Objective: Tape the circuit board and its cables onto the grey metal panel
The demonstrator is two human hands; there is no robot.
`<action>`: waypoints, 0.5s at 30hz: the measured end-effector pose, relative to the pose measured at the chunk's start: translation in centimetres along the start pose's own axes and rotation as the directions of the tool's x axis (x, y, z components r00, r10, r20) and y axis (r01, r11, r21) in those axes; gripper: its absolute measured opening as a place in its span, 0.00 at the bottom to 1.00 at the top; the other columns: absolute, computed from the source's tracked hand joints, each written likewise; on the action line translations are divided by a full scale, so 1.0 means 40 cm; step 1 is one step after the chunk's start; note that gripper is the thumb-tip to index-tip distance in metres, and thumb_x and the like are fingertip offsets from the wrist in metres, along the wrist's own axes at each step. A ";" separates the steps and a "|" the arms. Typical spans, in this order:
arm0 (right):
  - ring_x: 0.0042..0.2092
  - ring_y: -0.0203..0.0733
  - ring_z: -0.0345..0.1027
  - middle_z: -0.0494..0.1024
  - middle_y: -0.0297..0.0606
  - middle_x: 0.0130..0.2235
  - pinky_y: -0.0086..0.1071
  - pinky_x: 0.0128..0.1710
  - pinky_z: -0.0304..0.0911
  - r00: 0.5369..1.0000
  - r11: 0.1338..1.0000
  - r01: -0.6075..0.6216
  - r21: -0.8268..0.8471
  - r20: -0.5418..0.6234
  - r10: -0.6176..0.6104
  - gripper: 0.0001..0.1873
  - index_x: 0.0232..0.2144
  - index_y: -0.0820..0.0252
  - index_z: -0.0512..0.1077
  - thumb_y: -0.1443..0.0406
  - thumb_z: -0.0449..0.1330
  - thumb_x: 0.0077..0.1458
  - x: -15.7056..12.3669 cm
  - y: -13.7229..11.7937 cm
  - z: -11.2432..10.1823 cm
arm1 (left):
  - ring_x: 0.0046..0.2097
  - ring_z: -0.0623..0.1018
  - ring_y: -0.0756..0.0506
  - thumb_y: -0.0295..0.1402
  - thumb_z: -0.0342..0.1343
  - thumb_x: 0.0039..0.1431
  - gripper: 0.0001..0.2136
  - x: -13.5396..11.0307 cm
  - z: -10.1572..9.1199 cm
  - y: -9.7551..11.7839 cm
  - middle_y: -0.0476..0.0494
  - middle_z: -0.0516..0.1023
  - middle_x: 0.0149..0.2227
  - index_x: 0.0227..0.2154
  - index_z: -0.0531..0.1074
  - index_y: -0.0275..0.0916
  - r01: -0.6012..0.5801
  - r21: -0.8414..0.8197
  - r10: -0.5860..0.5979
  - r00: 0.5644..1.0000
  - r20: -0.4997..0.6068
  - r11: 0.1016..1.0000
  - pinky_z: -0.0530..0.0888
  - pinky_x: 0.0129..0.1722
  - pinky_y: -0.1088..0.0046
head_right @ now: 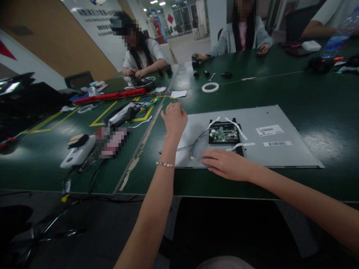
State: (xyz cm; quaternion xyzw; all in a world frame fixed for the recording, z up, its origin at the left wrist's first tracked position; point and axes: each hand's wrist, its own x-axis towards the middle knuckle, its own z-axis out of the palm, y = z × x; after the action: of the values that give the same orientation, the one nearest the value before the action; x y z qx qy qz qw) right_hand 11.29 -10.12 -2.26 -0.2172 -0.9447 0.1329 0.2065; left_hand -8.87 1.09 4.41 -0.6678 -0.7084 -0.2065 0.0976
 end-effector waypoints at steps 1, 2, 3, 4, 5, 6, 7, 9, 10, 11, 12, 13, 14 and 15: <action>0.58 0.42 0.60 0.65 0.42 0.58 0.42 0.58 0.61 1.000 1.000 -0.006 0.000 -0.012 0.006 0.18 0.54 0.58 0.69 0.64 0.49 0.64 0.001 0.000 0.001 | 0.63 0.61 0.40 0.27 0.40 0.63 0.16 -0.001 -0.001 0.002 0.38 0.71 0.55 0.49 0.68 0.42 -0.002 -0.001 0.002 1.000 0.006 1.000 0.56 0.62 0.47; 0.58 0.42 0.60 0.65 0.42 0.58 0.42 0.58 0.61 1.000 1.000 -0.012 0.000 -0.023 0.012 0.18 0.53 0.58 0.69 0.64 0.49 0.64 0.003 0.000 0.002 | 0.63 0.61 0.40 0.27 0.40 0.63 0.16 -0.003 -0.001 0.004 0.38 0.71 0.55 0.49 0.68 0.42 -0.003 0.000 0.003 1.000 0.008 1.000 0.56 0.62 0.48; 0.58 0.42 0.61 0.65 0.42 0.58 0.43 0.58 0.61 0.999 1.000 -0.017 -0.002 -0.032 0.017 0.18 0.53 0.57 0.69 0.64 0.49 0.64 0.004 0.001 0.003 | 0.63 0.62 0.40 0.27 0.40 0.63 0.16 -0.004 0.000 0.005 0.38 0.71 0.55 0.49 0.68 0.42 -0.004 0.005 0.004 1.000 0.009 1.000 0.56 0.62 0.48; 0.58 0.42 0.61 0.65 0.42 0.58 0.43 0.58 0.61 0.999 1.000 -0.022 -0.006 -0.039 0.022 0.18 0.53 0.57 0.69 0.64 0.49 0.64 0.005 0.002 0.004 | 0.63 0.62 0.40 0.27 0.40 0.63 0.16 -0.004 0.001 0.005 0.39 0.71 0.55 0.49 0.68 0.42 -0.005 0.011 0.005 1.000 0.007 1.000 0.56 0.62 0.49; 0.58 0.42 0.60 0.65 0.42 0.58 0.42 0.58 0.61 0.999 1.000 -0.027 -0.013 -0.044 0.027 0.18 0.54 0.58 0.69 0.64 0.49 0.64 0.006 0.004 0.005 | 0.63 0.62 0.40 0.28 0.40 0.64 0.16 -0.004 0.003 0.004 0.39 0.72 0.54 0.49 0.68 0.42 -0.005 0.017 0.005 1.000 0.005 1.000 0.57 0.62 0.49; 0.58 0.42 0.61 0.65 0.42 0.58 0.42 0.58 0.61 0.998 0.999 -0.033 -0.022 -0.048 0.032 0.18 0.54 0.58 0.69 0.64 0.49 0.64 0.007 0.007 0.007 | 0.62 0.62 0.40 0.28 0.40 0.63 0.15 -0.005 0.006 0.003 0.39 0.72 0.54 0.48 0.68 0.43 -0.005 0.021 0.005 1.000 0.004 1.000 0.57 0.62 0.49; 0.58 0.43 0.61 0.65 0.42 0.58 0.42 0.58 0.61 0.998 0.999 -0.040 -0.032 -0.051 0.039 0.19 0.54 0.59 0.69 0.64 0.49 0.64 0.007 0.010 0.008 | 0.62 0.63 0.40 0.28 0.40 0.63 0.15 -0.005 0.009 0.002 0.39 0.72 0.54 0.48 0.68 0.43 -0.007 0.021 0.007 1.000 0.005 1.000 0.57 0.62 0.50; 0.58 0.43 0.61 0.64 0.43 0.58 0.43 0.58 0.61 0.997 0.997 -0.053 -0.051 -0.058 0.050 0.19 0.54 0.60 0.69 0.63 0.49 0.64 0.007 0.016 0.011 | 0.61 0.64 0.40 0.27 0.40 0.63 0.15 -0.005 0.015 0.000 0.39 0.72 0.53 0.48 0.68 0.42 -0.013 0.009 0.013 1.000 0.011 1.000 0.57 0.61 0.49; 0.58 0.44 0.61 0.64 0.43 0.58 0.43 0.58 0.61 0.997 0.997 -0.057 -0.058 -0.061 0.054 0.19 0.54 0.61 0.68 0.62 0.48 0.64 0.007 0.020 0.013 | 0.60 0.65 0.40 0.27 0.40 0.63 0.15 -0.006 0.018 -0.001 0.38 0.72 0.52 0.48 0.68 0.42 -0.014 0.001 0.014 1.000 0.014 1.000 0.57 0.61 0.49; 0.58 0.44 0.61 0.64 0.43 0.58 0.43 0.58 0.61 0.996 0.996 -0.061 -0.062 -0.063 0.057 0.19 0.54 0.61 0.68 0.62 0.48 0.65 0.006 0.025 0.014 | 0.60 0.65 0.40 0.27 0.40 0.63 0.16 -0.007 0.021 -0.002 0.38 0.72 0.52 0.48 0.68 0.42 -0.015 -0.004 0.015 1.000 0.020 1.000 0.57 0.61 0.48; 0.58 0.44 0.61 0.64 0.43 0.58 0.43 0.58 0.61 0.996 0.996 -0.066 -0.064 -0.064 0.062 0.19 0.54 0.61 0.68 0.62 0.48 0.65 0.005 0.030 0.015 | 0.59 0.66 0.40 0.27 0.40 0.63 0.16 -0.008 0.023 -0.003 0.38 0.72 0.52 0.48 0.68 0.42 -0.014 -0.006 0.014 0.999 0.029 1.000 0.57 0.61 0.48; 0.58 0.44 0.61 0.64 0.43 0.58 0.43 0.58 0.60 0.996 0.995 -0.073 -0.067 -0.065 0.069 0.20 0.54 0.61 0.68 0.61 0.48 0.65 0.004 0.036 0.016 | 0.59 0.66 0.40 0.27 0.40 0.63 0.16 -0.009 0.024 -0.004 0.38 0.72 0.52 0.48 0.67 0.42 -0.011 -0.004 0.011 0.999 0.040 1.000 0.57 0.61 0.48; 0.58 0.44 0.61 0.64 0.43 0.58 0.43 0.58 0.60 0.995 0.994 -0.083 -0.070 -0.067 0.079 0.20 0.55 0.61 0.68 0.61 0.49 0.65 0.002 0.043 0.016 | 0.59 0.66 0.40 0.27 0.40 0.63 0.16 -0.010 0.026 -0.005 0.37 0.72 0.52 0.49 0.67 0.42 -0.009 0.000 0.009 0.999 0.051 1.000 0.57 0.61 0.48; 0.58 0.44 0.61 0.64 0.43 0.58 0.43 0.59 0.60 0.994 0.993 -0.094 -0.072 -0.070 0.089 0.20 0.55 0.61 0.68 0.61 0.49 0.64 0.000 0.050 0.015 | 0.59 0.66 0.40 0.27 0.40 0.63 0.16 -0.011 0.027 -0.005 0.37 0.72 0.53 0.49 0.67 0.42 -0.007 0.004 0.007 0.998 0.061 1.000 0.57 0.60 0.48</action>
State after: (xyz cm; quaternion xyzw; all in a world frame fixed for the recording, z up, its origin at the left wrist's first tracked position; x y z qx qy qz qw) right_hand 11.74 -8.48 -3.47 -0.2724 -0.9307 0.0992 0.2231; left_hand -8.88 1.17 3.22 -0.6762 -0.7090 -0.1845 0.0782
